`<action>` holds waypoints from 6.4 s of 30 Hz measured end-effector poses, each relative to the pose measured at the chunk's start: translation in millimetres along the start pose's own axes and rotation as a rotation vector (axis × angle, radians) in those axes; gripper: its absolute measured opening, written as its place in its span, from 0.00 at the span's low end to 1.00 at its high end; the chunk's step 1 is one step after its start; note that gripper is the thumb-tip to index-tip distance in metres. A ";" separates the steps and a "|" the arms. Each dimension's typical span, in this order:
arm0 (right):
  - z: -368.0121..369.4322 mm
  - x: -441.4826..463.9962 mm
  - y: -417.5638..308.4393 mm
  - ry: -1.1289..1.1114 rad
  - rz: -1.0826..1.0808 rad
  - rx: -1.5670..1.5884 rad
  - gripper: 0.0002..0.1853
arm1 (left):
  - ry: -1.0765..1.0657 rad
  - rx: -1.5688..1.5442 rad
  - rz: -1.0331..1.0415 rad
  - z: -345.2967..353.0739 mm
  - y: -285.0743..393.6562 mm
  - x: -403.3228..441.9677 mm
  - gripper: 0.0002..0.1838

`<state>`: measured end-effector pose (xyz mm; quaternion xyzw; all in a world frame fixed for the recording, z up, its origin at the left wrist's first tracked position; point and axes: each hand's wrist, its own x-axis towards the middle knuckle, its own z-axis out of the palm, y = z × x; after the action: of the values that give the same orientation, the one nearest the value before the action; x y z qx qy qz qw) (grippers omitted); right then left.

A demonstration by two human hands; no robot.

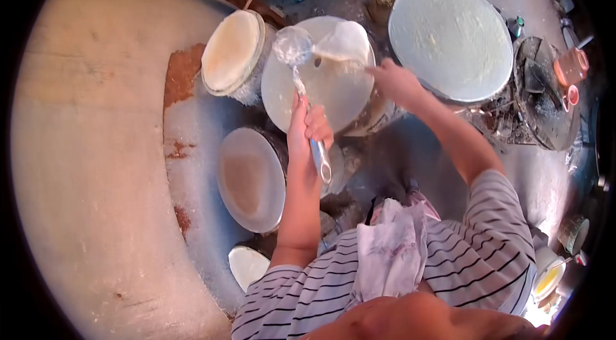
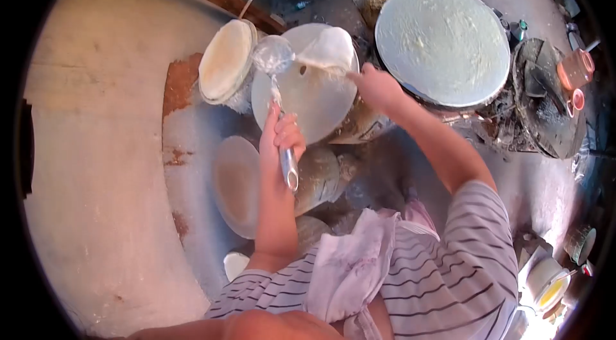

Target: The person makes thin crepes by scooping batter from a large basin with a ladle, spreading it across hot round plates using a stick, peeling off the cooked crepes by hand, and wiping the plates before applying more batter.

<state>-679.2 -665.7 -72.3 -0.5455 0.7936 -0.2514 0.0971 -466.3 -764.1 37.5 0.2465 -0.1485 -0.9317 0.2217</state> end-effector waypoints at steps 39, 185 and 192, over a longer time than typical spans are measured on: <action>34.4 -69.2 -68.0 -0.123 0.133 0.398 0.14 | -0.475 -0.961 0.000 -11.9 45.7 -69.3 0.15; 150.6 -157.8 -232.2 -1.021 0.471 1.308 0.22 | 0.874 0.339 1.388 -55.3 -54.8 -335.6 0.27; 166.3 -65.4 -238.6 -0.801 0.397 1.411 0.17 | 0.877 0.432 1.344 -67.2 -36.8 -307.2 0.30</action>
<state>-387.8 -721.0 -101.8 -0.2550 0.4367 -0.4546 0.7332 -203.8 -594.4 88.1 0.4832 -0.3397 -0.3709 0.7167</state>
